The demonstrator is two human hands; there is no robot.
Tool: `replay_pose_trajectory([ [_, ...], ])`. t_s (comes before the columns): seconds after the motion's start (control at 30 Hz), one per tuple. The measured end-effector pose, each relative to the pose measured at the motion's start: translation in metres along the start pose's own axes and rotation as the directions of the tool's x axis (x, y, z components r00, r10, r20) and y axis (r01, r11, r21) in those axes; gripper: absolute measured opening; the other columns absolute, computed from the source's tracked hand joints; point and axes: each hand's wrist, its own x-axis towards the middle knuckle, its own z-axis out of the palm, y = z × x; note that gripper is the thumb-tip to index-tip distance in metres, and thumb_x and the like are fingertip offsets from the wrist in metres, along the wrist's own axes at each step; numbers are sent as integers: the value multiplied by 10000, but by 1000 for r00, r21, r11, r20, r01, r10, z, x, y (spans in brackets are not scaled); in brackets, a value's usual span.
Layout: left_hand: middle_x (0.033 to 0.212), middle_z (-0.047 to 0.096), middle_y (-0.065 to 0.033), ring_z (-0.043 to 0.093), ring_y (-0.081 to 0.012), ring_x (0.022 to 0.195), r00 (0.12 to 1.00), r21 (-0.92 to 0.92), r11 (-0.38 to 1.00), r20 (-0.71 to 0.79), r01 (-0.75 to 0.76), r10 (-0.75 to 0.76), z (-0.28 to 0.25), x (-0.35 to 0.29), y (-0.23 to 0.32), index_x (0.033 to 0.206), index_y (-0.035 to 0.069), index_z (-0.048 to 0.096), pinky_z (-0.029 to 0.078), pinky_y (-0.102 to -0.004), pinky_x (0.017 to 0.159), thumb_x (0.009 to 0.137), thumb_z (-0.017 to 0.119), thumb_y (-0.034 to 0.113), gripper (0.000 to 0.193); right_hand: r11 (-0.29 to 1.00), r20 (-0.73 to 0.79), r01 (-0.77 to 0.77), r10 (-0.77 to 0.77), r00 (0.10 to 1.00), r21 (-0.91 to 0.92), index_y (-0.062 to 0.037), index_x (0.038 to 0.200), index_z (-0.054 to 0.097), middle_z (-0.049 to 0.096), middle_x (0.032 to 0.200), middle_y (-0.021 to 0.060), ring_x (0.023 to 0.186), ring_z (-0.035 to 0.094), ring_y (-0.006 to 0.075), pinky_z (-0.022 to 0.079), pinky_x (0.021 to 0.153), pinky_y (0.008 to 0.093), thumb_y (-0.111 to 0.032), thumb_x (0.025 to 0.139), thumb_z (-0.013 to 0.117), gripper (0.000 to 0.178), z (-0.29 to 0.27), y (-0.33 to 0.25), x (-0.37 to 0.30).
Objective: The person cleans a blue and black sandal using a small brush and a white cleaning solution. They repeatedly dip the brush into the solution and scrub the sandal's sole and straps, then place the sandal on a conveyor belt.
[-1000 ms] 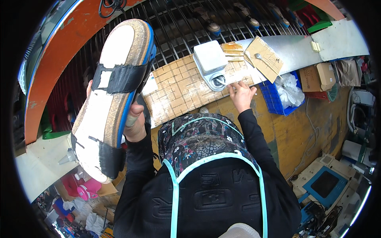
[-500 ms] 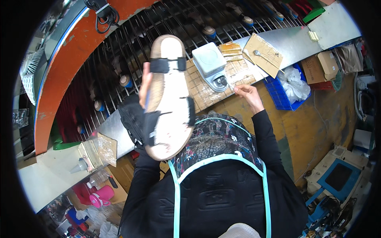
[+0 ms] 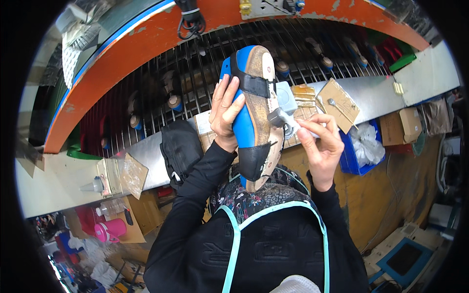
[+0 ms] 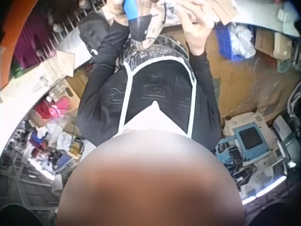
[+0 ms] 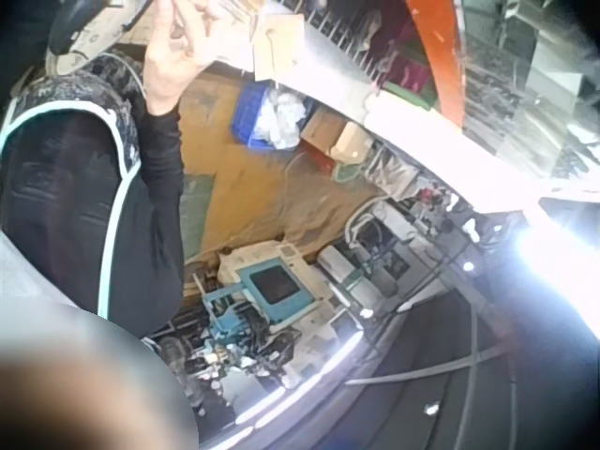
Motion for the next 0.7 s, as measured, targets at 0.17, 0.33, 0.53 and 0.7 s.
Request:
replay_pose_trajectory([
  [0.17, 1294, 591, -168, 511, -421, 1243, 996, 57, 998, 79, -33, 29, -19, 5, 5, 1158, 177, 585, 368, -541, 1053, 752, 764, 210, 444, 995, 54, -101, 100, 994, 11, 12, 987, 722, 581, 921, 74, 894, 538, 164, 425, 787, 263, -7, 800, 716, 188, 14, 6, 0],
  [0.33, 1249, 620, -163, 537, -446, 1200, 991, 99, 991, 105, -88, 78, -26, 6, 7, 1109, 167, 591, 388, -581, 1010, 745, 744, 160, 394, 996, -11, 11, -12, 1000, -84, -19, 993, 732, 535, 928, 49, 846, 518, 114, 425, 650, 213, -4, 808, 719, 187, 24, 15, 11],
  [0.53, 1241, 629, -124, 551, -430, 1186, 980, 149, 978, 157, -143, 120, -33, 7, 8, 1115, 196, 562, 403, -598, 991, 773, 712, 124, 380, 958, -96, 154, -182, 979, -240, -78, 979, 751, 557, 912, 36, 679, 509, 99, 393, 609, 235, -57, 783, 759, 198, 26, 21, 39],
  [0.7, 1235, 634, -115, 556, -425, 1181, 980, 143, 979, 158, -143, 120, -33, 10, 5, 1118, 204, 562, 405, -593, 993, 778, 712, 130, 379, 883, -107, 246, -311, 944, -401, -137, 963, 759, 576, 926, 24, 770, 568, 124, 330, 807, 296, -129, 747, 794, 219, 24, 21, 55],
])
